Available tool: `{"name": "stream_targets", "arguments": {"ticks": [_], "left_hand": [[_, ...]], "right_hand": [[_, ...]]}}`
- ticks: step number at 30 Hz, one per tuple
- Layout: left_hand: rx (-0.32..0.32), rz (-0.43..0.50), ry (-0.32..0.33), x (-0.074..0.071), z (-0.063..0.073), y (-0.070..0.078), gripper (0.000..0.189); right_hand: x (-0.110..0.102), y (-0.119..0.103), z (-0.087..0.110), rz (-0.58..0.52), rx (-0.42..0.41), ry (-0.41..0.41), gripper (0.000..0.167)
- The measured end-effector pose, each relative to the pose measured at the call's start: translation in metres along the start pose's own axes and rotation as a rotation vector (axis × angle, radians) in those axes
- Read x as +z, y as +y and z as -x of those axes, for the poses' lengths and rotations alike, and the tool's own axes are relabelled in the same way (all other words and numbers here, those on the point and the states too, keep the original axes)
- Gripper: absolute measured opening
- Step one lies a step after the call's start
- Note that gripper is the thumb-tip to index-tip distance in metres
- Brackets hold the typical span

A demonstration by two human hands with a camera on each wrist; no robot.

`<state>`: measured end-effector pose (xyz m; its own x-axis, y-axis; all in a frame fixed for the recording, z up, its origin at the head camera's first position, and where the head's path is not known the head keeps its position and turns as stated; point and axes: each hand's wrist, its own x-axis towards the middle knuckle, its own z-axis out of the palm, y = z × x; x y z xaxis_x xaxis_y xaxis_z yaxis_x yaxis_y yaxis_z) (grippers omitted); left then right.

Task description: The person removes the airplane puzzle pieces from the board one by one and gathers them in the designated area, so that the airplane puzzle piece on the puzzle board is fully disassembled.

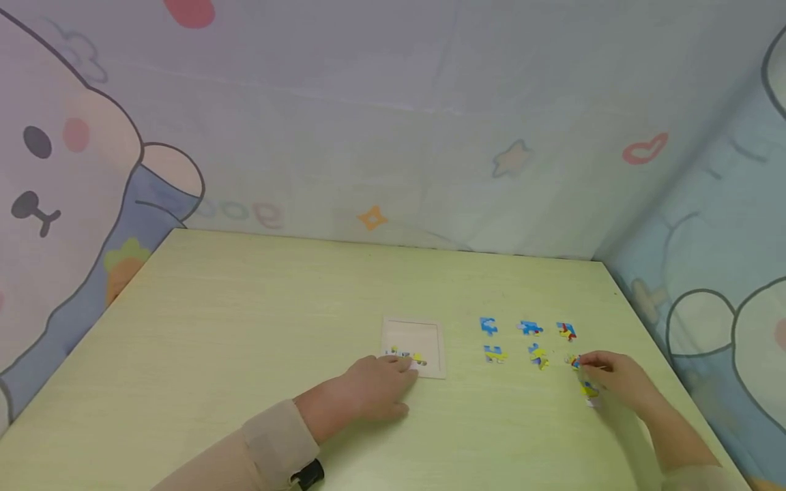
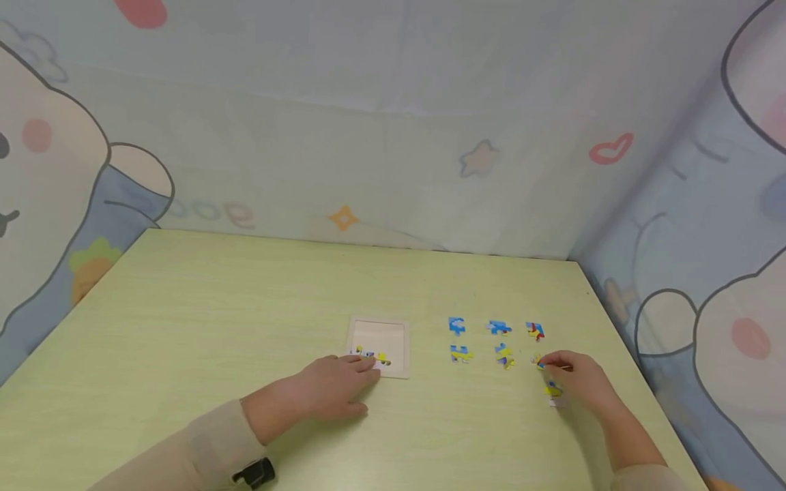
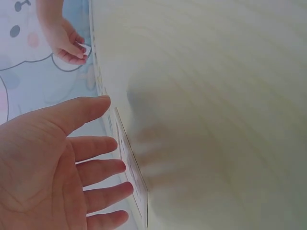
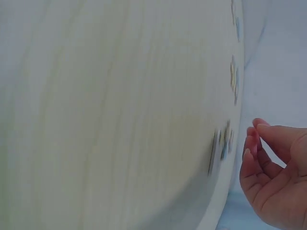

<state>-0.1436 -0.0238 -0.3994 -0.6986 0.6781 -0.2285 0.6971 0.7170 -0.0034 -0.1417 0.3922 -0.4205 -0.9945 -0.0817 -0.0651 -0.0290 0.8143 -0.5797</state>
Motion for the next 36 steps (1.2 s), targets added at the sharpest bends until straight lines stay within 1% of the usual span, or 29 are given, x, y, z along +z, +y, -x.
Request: {"name": "stream_targets", "arguments": {"ticks": [5,7,9,14,17,19,22,27,29,32,36], "left_hand": [[-0.023,0.017,-0.009,0.0,0.006,-0.005,0.056],[-0.031,0.015,-0.006,0.001,0.008,-0.007,0.056],[-0.039,0.017,-0.006,0.003,0.009,-0.009,0.054],[-0.045,0.027,-0.001,0.005,0.012,-0.013,0.052],[-0.039,0.02,-0.002,0.006,0.015,-0.013,0.055],[-0.038,0.018,-0.009,0.005,0.015,-0.013,0.057],[-0.048,0.029,-0.018,0.005,0.015,-0.012,0.059],[-0.072,0.076,-0.031,0.007,0.012,-0.01,0.061],[-0.074,0.073,-0.029,0.007,0.011,-0.009,0.063],[-0.069,0.05,-0.019,0.006,0.01,-0.007,0.064],[-0.067,0.028,-0.021,0.004,0.01,-0.006,0.065]], "right_hand": [[0.019,-0.032,-0.014,-0.136,-0.068,0.005,0.028],[0.027,-0.047,-0.02,-0.19,-0.097,-0.011,0.028],[0.034,-0.06,-0.027,-0.223,-0.122,-0.026,0.027],[0.054,-0.083,-0.042,-0.302,-0.144,-0.079,0.026],[0.068,-0.095,-0.049,-0.351,-0.166,-0.115,0.024],[0.079,-0.105,-0.052,-0.36,-0.193,-0.133,0.023],[0.095,-0.123,-0.056,-0.331,-0.238,-0.156,0.021],[0.117,-0.154,-0.06,-0.236,-0.26,-0.204,0.019],[0.121,-0.163,-0.062,-0.195,-0.26,-0.221,0.021],[0.126,-0.171,-0.063,-0.111,-0.278,-0.231,0.024],[0.128,-0.176,-0.064,-0.047,-0.291,-0.243,0.023]]}}
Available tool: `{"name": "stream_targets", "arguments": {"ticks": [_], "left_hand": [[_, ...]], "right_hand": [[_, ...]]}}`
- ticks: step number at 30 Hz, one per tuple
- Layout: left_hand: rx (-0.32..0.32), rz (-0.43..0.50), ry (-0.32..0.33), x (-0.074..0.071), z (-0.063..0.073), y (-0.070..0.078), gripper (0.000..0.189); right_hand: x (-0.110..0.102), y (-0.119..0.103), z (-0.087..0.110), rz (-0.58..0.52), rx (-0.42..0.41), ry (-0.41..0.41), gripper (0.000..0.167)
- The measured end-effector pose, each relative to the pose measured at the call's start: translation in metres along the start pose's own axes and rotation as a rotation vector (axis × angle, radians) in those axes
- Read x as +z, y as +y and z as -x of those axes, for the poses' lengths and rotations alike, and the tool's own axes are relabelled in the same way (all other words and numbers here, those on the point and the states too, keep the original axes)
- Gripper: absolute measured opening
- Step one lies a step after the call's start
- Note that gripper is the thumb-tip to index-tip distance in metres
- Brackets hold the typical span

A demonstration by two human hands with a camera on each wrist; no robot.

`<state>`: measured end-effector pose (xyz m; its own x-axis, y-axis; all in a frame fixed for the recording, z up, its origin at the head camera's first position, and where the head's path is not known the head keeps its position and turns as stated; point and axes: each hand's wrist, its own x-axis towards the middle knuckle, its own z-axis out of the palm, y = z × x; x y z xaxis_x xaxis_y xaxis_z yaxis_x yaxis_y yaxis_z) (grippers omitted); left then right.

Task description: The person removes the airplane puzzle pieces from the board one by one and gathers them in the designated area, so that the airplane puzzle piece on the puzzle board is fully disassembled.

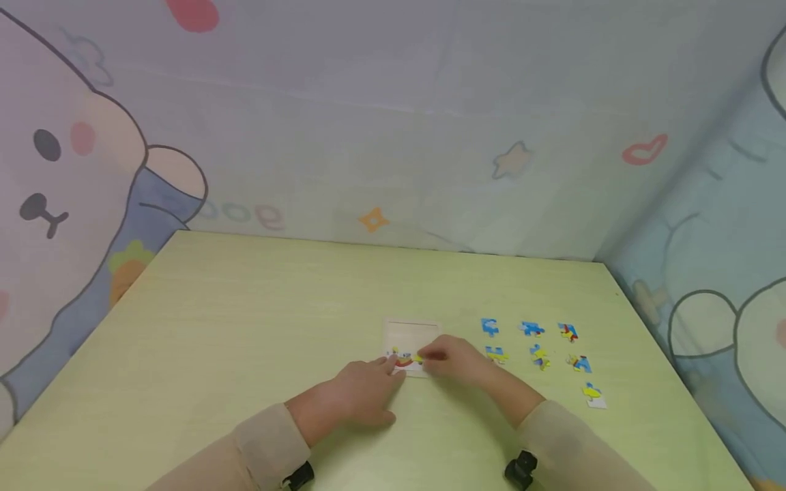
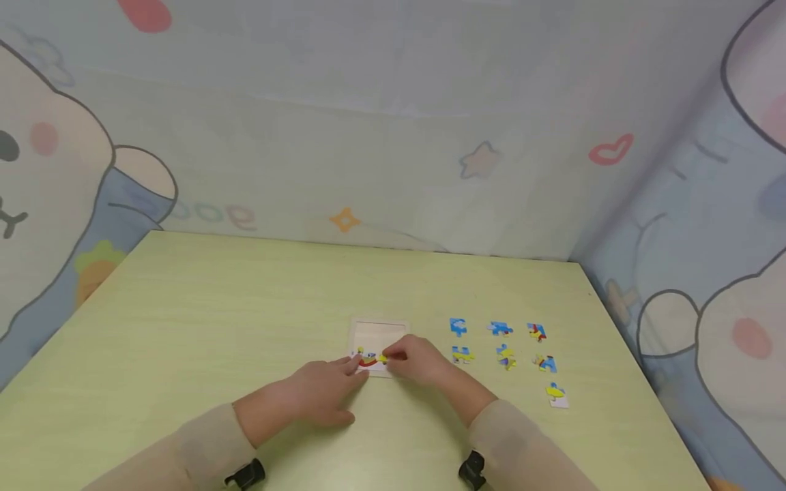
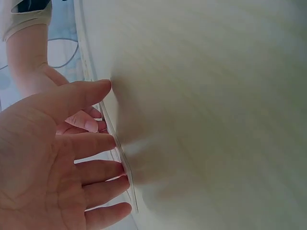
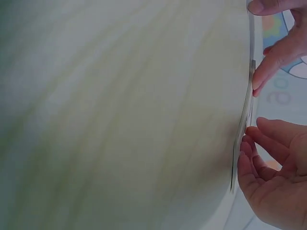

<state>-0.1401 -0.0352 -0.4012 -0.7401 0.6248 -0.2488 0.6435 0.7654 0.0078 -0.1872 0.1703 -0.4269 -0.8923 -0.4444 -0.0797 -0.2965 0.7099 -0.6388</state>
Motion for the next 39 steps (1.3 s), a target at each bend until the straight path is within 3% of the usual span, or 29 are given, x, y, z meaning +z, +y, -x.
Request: {"name": "stream_targets", "arguments": {"ticks": [9,17,25,33,39], "left_hand": [[0.013,-0.02,0.016,-0.001,-0.004,-0.001,0.063],[0.01,-0.022,0.014,0.001,-0.001,0.001,0.064],[0.015,-0.021,0.023,0.002,-0.003,-0.002,0.065],[0.012,-0.002,-0.007,0.002,-0.003,-0.001,0.066],[0.018,-0.012,0.021,0.0,0.0,0.001,0.065]], "right_hand": [[0.004,-0.002,-0.006,0.009,0.039,0.024,0.016],[0.008,-0.002,-0.01,-0.064,0.053,0.029,0.006],[-0.001,0.004,-0.009,-0.117,0.065,0.05,0.005],[-0.016,0.018,0.008,-0.223,0.104,0.054,0.009],[-0.034,0.032,0.027,-0.275,0.108,0.056,0.014]]}}
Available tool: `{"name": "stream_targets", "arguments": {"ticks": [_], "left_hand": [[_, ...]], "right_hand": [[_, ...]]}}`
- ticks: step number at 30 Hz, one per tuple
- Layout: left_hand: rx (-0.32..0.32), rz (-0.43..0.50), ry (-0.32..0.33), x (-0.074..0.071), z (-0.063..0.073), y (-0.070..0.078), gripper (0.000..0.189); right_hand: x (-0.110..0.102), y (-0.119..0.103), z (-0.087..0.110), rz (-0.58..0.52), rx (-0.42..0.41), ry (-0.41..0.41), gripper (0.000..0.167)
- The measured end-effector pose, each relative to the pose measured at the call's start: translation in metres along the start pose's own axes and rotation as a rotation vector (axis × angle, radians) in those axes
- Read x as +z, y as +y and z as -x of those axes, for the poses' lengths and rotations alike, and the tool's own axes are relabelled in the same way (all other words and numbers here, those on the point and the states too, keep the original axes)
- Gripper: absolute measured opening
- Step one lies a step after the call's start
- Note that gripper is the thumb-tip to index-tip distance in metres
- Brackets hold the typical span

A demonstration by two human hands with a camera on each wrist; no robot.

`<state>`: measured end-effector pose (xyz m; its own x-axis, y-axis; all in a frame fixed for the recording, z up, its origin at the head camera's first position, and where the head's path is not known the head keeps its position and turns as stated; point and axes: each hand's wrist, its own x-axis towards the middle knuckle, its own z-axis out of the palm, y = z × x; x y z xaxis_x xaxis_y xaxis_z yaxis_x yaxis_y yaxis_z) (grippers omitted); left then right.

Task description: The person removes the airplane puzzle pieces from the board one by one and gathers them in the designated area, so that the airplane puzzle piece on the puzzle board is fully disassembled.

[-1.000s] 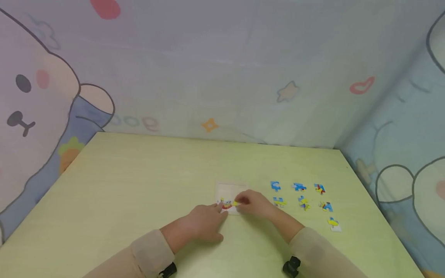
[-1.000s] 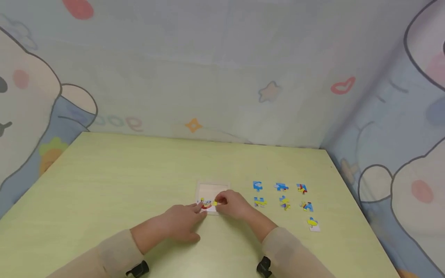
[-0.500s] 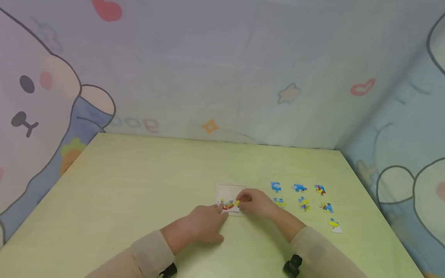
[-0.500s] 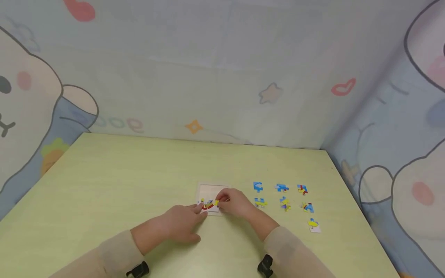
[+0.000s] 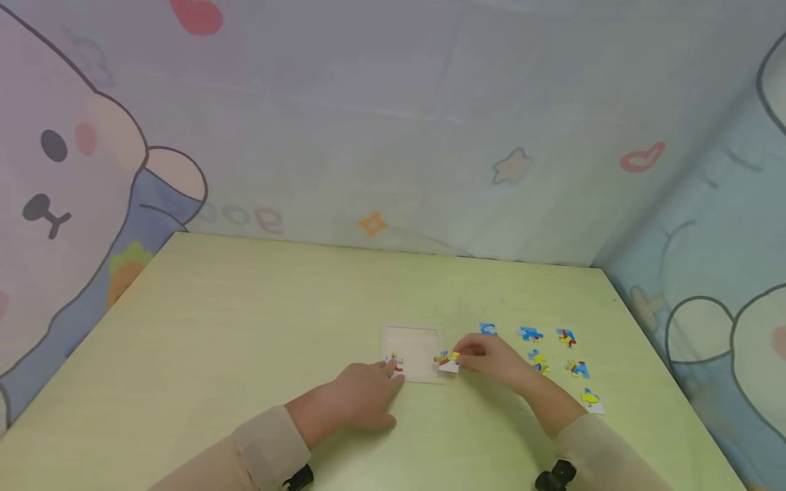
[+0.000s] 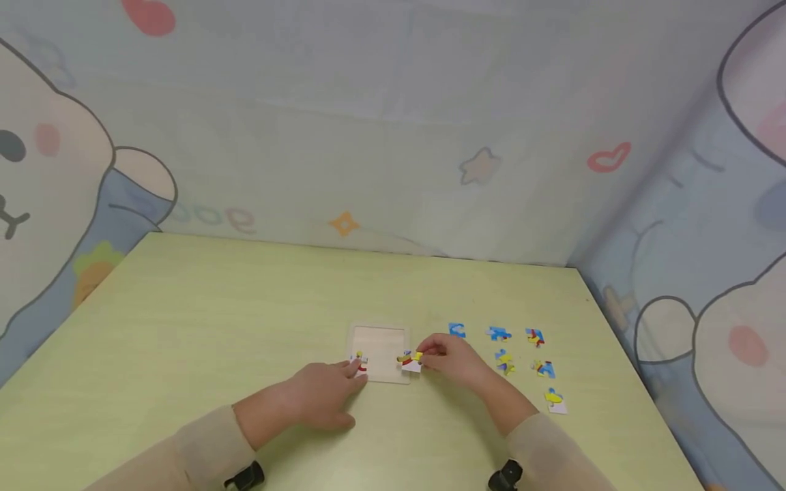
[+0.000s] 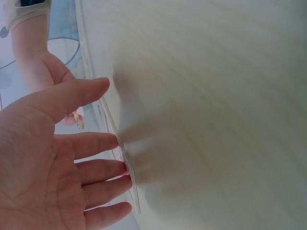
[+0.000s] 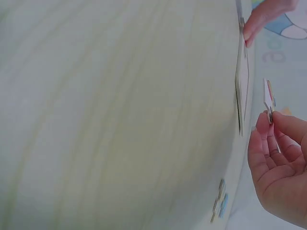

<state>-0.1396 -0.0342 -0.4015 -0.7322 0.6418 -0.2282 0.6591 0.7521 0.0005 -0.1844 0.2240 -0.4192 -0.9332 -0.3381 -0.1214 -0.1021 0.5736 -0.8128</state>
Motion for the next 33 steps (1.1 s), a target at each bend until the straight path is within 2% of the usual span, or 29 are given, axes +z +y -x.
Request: {"name": "stream_targets", "arguments": {"ticks": [6,13,18,26,33], "left_hand": [[0.002,0.0,0.01,-0.001,0.0,0.001,0.065],[-0.009,-0.006,-0.01,-0.001,-0.001,0.001,0.066],[-0.012,-0.013,-0.013,-0.002,0.0,0.001,0.066],[-0.004,-0.019,-0.006,0.0,0.0,0.001,0.064],[-0.002,-0.024,-0.013,-0.001,0.0,0.0,0.064]], "right_hand": [[-0.023,0.014,0.018,-0.059,-0.006,0.011,0.019],[-0.046,0.029,0.039,-0.086,0.064,0.052,0.024],[-0.057,0.042,0.051,-0.086,0.078,0.075,0.025],[-0.071,0.053,0.069,0.027,0.083,0.124,0.022],[-0.082,0.072,0.076,0.109,0.049,0.102,0.02]]}}
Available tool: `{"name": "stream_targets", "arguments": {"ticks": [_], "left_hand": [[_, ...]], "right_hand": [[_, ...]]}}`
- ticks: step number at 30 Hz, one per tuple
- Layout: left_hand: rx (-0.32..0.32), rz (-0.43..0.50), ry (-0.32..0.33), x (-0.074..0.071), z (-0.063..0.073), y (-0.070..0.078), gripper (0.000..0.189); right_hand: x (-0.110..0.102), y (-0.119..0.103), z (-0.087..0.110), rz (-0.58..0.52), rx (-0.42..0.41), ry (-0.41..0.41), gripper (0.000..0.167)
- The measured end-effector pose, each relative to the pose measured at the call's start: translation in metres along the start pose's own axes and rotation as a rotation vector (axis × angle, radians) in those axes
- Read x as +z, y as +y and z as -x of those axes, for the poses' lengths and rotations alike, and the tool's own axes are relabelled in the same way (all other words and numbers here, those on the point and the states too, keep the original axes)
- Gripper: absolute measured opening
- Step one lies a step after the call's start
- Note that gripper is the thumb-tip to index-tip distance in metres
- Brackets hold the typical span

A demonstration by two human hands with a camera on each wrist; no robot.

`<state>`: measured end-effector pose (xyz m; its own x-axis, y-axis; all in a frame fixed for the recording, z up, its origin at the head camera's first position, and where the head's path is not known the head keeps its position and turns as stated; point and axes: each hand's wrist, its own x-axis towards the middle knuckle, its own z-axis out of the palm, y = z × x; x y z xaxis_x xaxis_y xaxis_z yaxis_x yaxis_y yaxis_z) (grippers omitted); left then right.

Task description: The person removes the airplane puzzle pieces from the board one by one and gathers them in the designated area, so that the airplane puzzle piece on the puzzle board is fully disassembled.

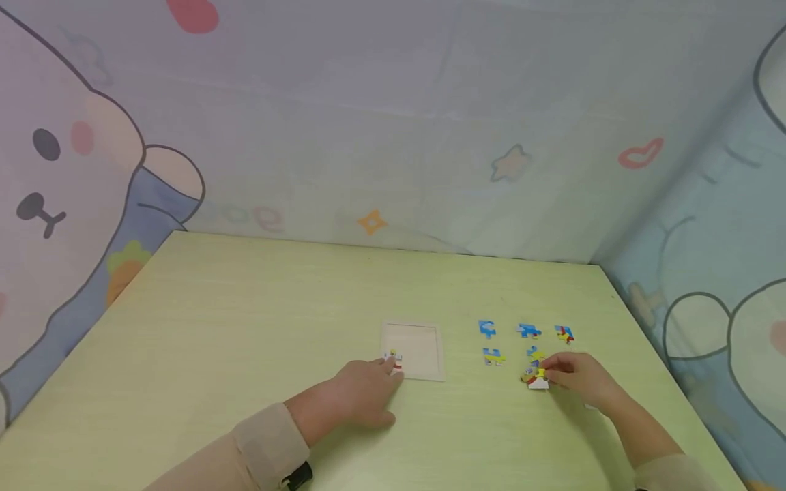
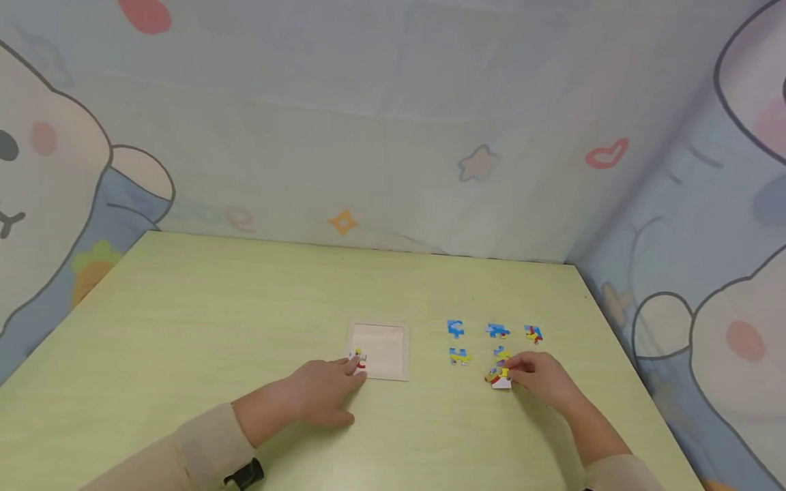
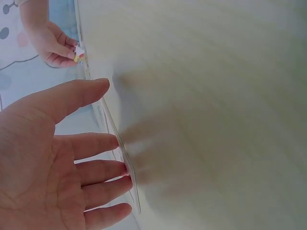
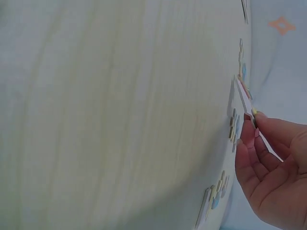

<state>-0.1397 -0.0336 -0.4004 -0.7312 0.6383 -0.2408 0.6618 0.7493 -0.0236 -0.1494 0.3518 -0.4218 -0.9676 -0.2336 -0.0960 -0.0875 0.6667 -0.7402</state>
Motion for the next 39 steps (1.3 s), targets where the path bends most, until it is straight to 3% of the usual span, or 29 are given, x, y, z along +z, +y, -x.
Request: {"name": "stream_targets", "arguments": {"ticks": [4,6,11,22,28,39], "left_hand": [[0.007,0.024,0.004,-0.001,-0.001,-0.002,0.059],[0.012,0.047,0.012,-0.001,-0.002,-0.004,0.05],[0.03,0.118,0.037,-0.004,-0.006,-0.008,0.026],[0.028,0.07,0.1,-0.007,-0.002,-0.009,0.034],[0.023,0.074,0.075,-0.003,-0.002,-0.016,0.041],[0.0,0.048,0.011,-0.002,0.008,-0.018,0.05]], "right_hand": [[-0.002,0.008,0.003,0.061,0.025,-0.007,0.016],[-0.002,0.008,0.004,0.109,0.063,0.004,0.016],[-0.001,0.005,0.007,0.273,0.066,0.042,0.01],[0.002,-0.005,0.01,0.337,0.066,0.064,0.009],[0.012,-0.019,-0.002,0.194,0.031,0.047,0.018],[0.056,-0.048,-0.039,-0.024,-0.08,-0.007,0.02]]}}
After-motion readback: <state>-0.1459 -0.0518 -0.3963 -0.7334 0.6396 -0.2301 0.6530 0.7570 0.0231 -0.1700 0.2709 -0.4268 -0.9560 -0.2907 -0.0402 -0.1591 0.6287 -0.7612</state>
